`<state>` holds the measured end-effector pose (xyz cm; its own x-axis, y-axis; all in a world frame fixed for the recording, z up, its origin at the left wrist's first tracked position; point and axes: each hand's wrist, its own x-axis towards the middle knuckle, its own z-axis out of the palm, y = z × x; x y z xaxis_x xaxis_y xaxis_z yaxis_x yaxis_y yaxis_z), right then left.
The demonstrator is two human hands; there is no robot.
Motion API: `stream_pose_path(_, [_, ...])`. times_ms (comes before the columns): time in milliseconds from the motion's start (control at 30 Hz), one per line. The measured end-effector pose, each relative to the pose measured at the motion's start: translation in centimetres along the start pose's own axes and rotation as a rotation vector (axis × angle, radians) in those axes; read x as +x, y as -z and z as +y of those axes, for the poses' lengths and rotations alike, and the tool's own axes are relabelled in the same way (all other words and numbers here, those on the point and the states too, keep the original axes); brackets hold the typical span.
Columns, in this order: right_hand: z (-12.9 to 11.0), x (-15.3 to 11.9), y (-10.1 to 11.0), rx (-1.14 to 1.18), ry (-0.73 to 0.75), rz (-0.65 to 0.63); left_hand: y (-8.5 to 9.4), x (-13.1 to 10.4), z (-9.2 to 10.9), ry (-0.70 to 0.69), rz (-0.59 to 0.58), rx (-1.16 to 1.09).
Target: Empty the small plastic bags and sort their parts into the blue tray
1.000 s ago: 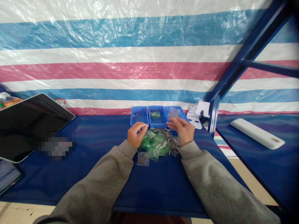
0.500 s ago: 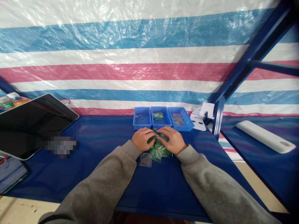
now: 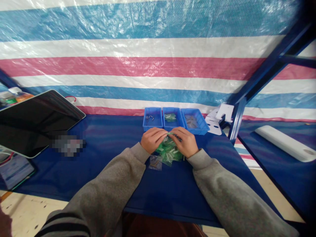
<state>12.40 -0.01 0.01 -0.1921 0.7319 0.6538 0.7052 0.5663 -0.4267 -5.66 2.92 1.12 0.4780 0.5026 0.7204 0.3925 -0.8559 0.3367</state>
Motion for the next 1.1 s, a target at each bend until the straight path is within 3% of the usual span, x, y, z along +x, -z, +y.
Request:
stream_pose_path(133, [-1.2,1.5,0.7,0.075,-0.116,0.054,0.2,0.5,0.3,0.217,0.12,-0.141])
stream_pose_path(267, [-1.6,2.2,0.6,0.125,-0.139,0.048,0.0,0.5,-0.3,0.368,0.142,-0.223])
stream_pose_path(600, [-1.2,0.0,0.2,0.12,-0.207,0.1,-0.3,0.3,-0.1,0.377,0.067,-0.305])
stream_pose_path(767, [-1.1,0.0,0.4,0.062,-0.05,0.138,-0.5,0.2,-0.5,0.486,0.093,-0.546])
stream_pose_path(933, [-0.8,0.0,0.3,0.052,0.046,0.113,-0.8,0.0,-0.2,0.565,0.095,-0.642])
stream_pose_path(1100, [-0.4,-0.2,-0.1,0.049,0.058,0.105,-0.1,0.1,0.3,0.449,0.069,-0.45])
